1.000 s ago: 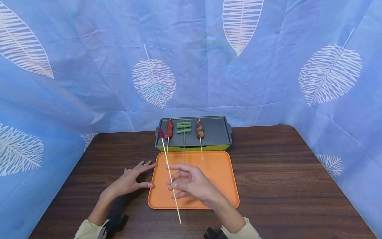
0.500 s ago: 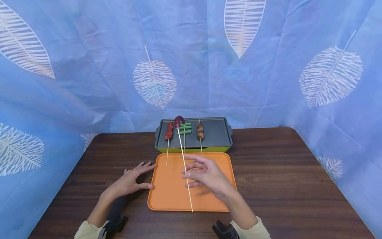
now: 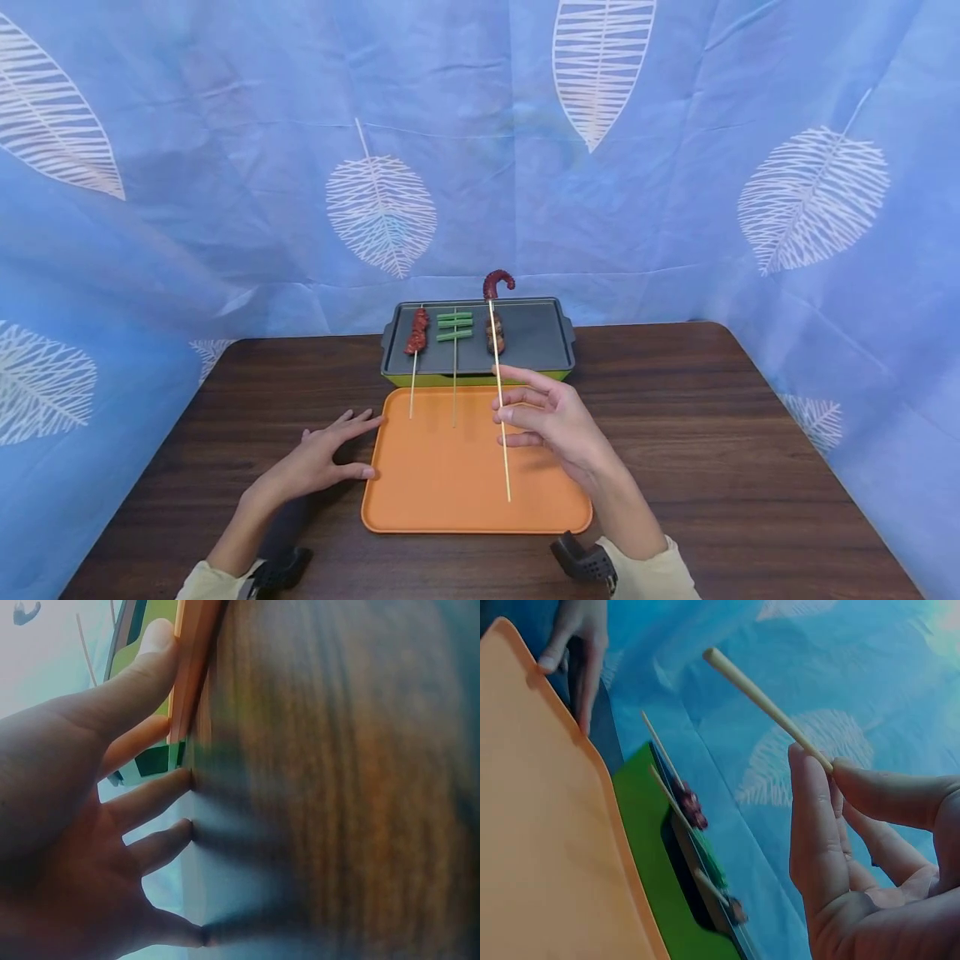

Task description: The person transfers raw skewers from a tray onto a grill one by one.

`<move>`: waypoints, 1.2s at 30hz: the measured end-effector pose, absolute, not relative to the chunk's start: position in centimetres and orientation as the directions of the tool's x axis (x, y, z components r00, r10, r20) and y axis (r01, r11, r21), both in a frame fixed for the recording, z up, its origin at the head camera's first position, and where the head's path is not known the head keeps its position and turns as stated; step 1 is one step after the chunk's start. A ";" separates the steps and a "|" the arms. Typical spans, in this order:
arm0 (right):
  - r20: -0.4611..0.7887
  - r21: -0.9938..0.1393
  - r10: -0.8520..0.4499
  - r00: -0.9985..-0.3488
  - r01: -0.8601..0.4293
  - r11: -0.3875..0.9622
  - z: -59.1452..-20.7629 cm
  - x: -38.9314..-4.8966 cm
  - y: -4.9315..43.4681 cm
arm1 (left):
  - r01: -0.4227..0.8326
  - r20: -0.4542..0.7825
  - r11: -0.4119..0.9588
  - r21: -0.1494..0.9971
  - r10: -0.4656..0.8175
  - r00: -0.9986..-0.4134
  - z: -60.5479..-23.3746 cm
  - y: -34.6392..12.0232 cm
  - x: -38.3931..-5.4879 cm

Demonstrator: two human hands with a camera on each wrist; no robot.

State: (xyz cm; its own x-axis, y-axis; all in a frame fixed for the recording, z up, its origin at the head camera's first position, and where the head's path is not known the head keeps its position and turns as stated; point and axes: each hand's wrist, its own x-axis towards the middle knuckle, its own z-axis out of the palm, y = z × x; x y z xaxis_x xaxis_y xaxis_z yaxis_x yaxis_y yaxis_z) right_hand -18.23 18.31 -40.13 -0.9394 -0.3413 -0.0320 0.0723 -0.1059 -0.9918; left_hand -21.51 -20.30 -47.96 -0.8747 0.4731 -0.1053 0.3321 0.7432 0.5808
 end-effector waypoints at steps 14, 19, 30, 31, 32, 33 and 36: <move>-0.076 -0.990 -0.236 -0.969 0.102 -0.100 -41.5 -19.9 21.6 | 0.338 -0.085 0.746 0.573 0.465 -0.881 -48.1 -20.6 -21.5; -0.128 -0.977 -0.173 -0.977 0.154 -0.148 -42.7 -20.4 22.0 | 0.338 -0.089 0.746 0.573 0.467 -0.879 -48.1 -20.5 -21.5; -0.178 -0.970 -0.099 -0.979 0.191 -0.150 -44.5 -21.3 21.6 | 0.342 -0.080 0.734 0.587 0.473 -0.878 -48.2 -20.6 -21.2; -0.178 -0.970 -0.095 -0.979 0.191 -0.150 -44.5 -21.3 21.5 | 0.343 -0.078 0.733 0.587 0.473 -0.877 -48.2 -20.6 -21.2; -0.180 -0.970 -0.088 -0.980 0.192 -0.151 -44.5 -21.3 21.4 | 0.344 -0.076 0.732 0.588 0.474 -0.877 -48.2 -20.6 -21.3; -0.181 -0.970 -0.085 -0.980 0.192 -0.148 -44.6 -21.3 21.3 | 0.345 -0.075 0.730 0.590 0.475 -0.877 -48.1 -20.6 -21.3; -0.189 -0.970 -0.071 -0.979 0.198 -0.142 -44.7 -21.4 21.2 | 0.350 -0.076 0.731 0.586 0.479 -0.875 -48.1 -20.5 -21.4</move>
State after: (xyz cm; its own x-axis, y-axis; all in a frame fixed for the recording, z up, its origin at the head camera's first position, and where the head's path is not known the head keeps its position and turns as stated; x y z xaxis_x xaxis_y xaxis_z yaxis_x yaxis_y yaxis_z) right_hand -21.37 21.24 -44.72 -0.9793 -0.0712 -0.1894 0.1979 -0.1422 -0.9699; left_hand -21.41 -20.52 -48.14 -0.8745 0.4790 -0.0760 0.3496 0.7313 0.5856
